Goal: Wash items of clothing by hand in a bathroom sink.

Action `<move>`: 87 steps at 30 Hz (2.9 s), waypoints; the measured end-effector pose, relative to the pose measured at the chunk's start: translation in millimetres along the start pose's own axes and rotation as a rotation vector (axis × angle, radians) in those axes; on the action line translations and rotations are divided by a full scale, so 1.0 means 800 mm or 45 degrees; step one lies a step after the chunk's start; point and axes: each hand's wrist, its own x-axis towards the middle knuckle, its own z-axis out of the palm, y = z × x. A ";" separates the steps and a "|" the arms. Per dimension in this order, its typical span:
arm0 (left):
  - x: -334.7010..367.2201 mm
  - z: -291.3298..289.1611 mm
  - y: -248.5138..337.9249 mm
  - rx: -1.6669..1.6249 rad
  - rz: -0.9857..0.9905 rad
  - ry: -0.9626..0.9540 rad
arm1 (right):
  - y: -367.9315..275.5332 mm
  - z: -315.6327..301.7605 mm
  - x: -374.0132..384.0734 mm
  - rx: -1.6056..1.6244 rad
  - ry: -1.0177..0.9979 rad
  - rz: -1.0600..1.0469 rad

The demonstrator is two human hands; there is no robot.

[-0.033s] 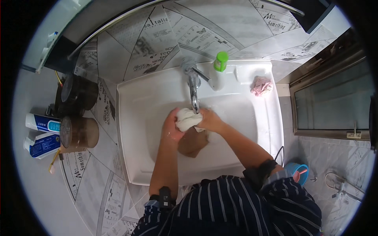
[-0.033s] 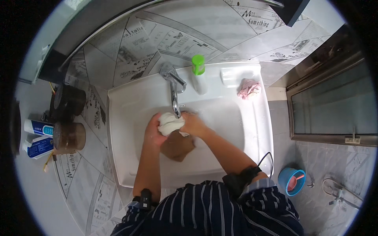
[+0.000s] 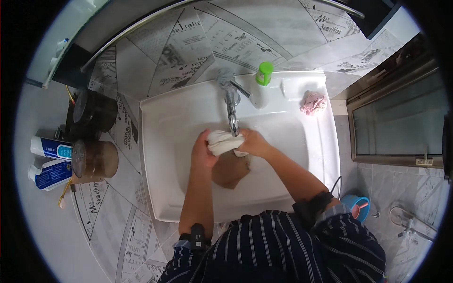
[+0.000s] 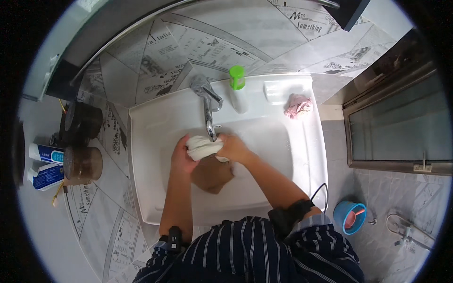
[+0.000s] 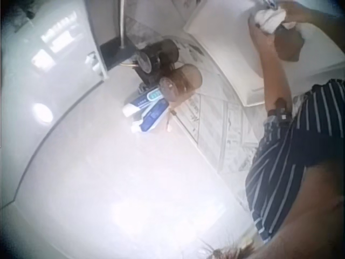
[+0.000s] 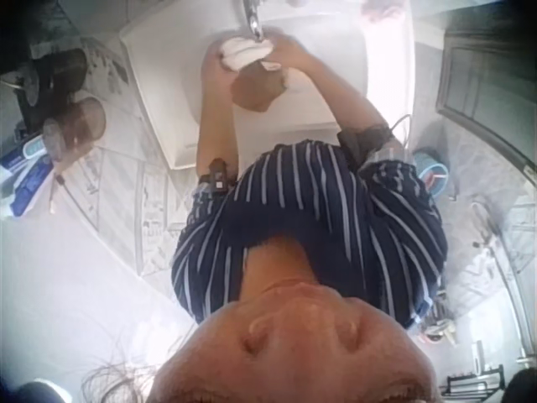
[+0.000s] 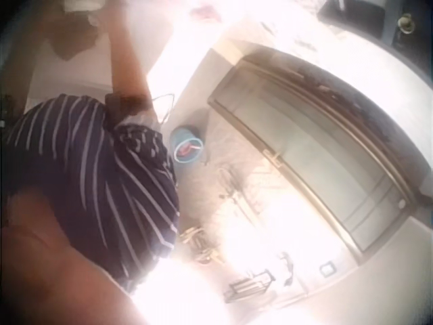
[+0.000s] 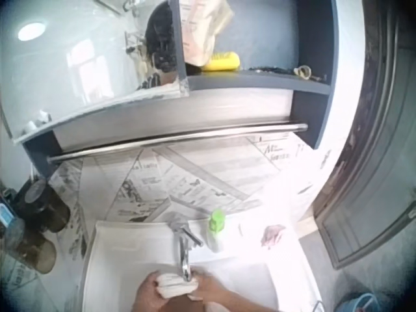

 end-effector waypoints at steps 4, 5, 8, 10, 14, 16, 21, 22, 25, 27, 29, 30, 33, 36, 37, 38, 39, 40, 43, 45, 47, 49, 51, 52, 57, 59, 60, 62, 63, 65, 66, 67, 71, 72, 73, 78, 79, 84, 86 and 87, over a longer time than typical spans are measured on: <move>0.000 0.000 -0.009 0.041 0.099 0.191 | 0.010 -0.025 -0.017 0.272 0.028 0.274; -0.004 0.014 -0.018 0.067 -0.050 0.365 | 0.014 -0.027 -0.020 0.273 0.038 0.282; -0.024 0.075 -0.051 0.184 -0.541 0.113 | 0.022 -0.026 -0.037 0.147 0.314 0.007; 0.019 0.024 -0.073 -0.096 -0.401 -0.365 | -0.002 0.014 -0.041 0.180 0.377 -0.114; 0.080 -0.020 -0.107 0.101 0.164 -0.379 | -0.018 0.067 -0.065 -0.145 0.589 -0.290; 0.099 -0.034 -0.089 -0.340 -0.173 -0.675 | -0.042 0.075 -0.079 -0.183 0.472 -0.340; 0.072 -0.030 -0.116 -0.160 0.062 -0.725 | -0.019 0.045 -0.045 -0.233 0.464 -0.148; 0.058 0.003 -0.116 0.098 0.243 -0.616 | 0.012 0.029 -0.028 -0.176 0.642 0.076; 0.036 0.023 -0.103 -0.079 -0.020 -0.126 | 0.019 0.016 0.000 -0.112 0.691 0.310; 0.027 0.017 -0.091 -0.071 0.062 -0.083 | 0.000 0.011 0.003 -0.147 0.459 0.384; 0.017 0.012 -0.070 0.060 0.102 -0.106 | 0.006 0.011 -0.003 -0.191 0.536 0.051; 0.007 0.023 -0.059 0.049 0.097 -0.111 | 0.011 0.002 -0.011 -0.230 0.636 -0.255; -0.020 0.023 -0.023 0.034 -0.437 0.098 | -0.002 -0.020 -0.032 -0.564 0.691 -0.419; -0.017 0.020 -0.037 0.032 -0.753 -0.501 | -0.007 -0.018 -0.039 -0.435 0.510 -0.647; -0.003 0.017 -0.053 0.025 -0.747 -0.498 | -0.011 -0.010 -0.043 -0.434 0.502 -0.651; 0.014 0.006 -0.069 -0.296 -0.573 -0.590 | -0.023 0.007 -0.045 -0.256 0.411 -0.651; 0.025 0.010 -0.078 -0.607 -0.423 -0.689 | -0.025 0.014 -0.050 -0.093 0.342 -0.623; 0.028 0.005 -0.080 -0.609 -0.425 -0.691 | -0.024 0.019 -0.054 -0.096 0.342 -0.621; 0.037 0.011 -0.091 0.166 0.081 -0.339 | -0.001 0.033 -0.074 0.379 0.218 -0.108; 0.063 -0.007 -0.079 -0.001 -0.268 -0.183 | 0.005 0.041 -0.060 0.775 0.382 -0.008; 0.058 0.007 -0.085 0.043 -0.292 -0.134 | 0.018 0.032 -0.044 1.161 0.598 0.121; 0.038 0.031 -0.081 0.102 -0.332 -0.089 | 0.026 0.020 -0.030 1.310 0.691 0.254; 0.010 0.037 -0.068 0.376 -0.381 -0.209 | 0.025 0.021 -0.018 1.396 0.723 0.323; 0.010 0.032 -0.069 0.380 -0.384 -0.204 | 0.025 0.023 -0.011 1.379 0.670 0.333; -0.002 0.028 -0.065 0.218 -0.316 -0.346 | 0.036 0.033 0.007 1.371 0.053 0.132; -0.009 0.035 -0.064 0.217 -0.383 -0.361 | 0.038 0.021 0.020 1.105 -0.115 0.169; -0.013 0.034 -0.064 0.215 -0.443 -0.369 | 0.031 0.016 0.025 0.838 -0.290 0.201; 0.007 0.001 -0.074 0.211 -0.427 -0.384 | 0.007 0.008 0.035 0.813 -0.457 0.235; 0.013 -0.002 -0.073 0.224 -0.432 -0.416 | 0.003 0.003 0.039 0.789 -0.591 0.271; 0.016 0.007 -0.078 0.275 -0.432 -0.315 | 0.009 -0.002 0.045 0.858 -0.564 0.202; 0.012 0.017 -0.082 0.320 -0.427 -0.203 | 0.012 -0.003 0.045 0.929 -0.549 0.133; 0.010 0.028 -0.087 0.323 -0.441 -0.208 | 0.017 -0.004 0.045 0.933 -0.537 0.141; 0.019 0.025 -0.111 0.674 -0.200 0.148 | 0.006 0.008 0.050 0.728 -0.307 0.157; 0.027 0.013 -0.119 0.751 -0.020 0.130 | -0.001 0.015 0.048 0.678 -0.223 0.221; 0.034 0.001 -0.126 0.751 -0.016 0.134 | -0.009 0.022 0.045 0.680 -0.227 0.217; 0.000 0.053 -0.117 1.627 0.730 0.055 | 0.005 0.022 0.020 -0.017 0.455 0.237; 0.012 0.043 -0.126 1.623 0.735 0.061 | 0.006 0.022 0.014 -0.019 0.450 0.231; 0.024 0.034 -0.149 2.544 0.667 0.014 | -0.005 0.018 -0.015 -0.355 0.572 0.472; 0.009 0.038 -0.150 2.567 0.966 -0.099 | -0.010 0.012 -0.029 -0.398 0.577 0.528; 0.003 0.038 -0.152 2.574 1.265 -0.214 | -0.014 0.009 -0.036 -0.436 0.583 0.584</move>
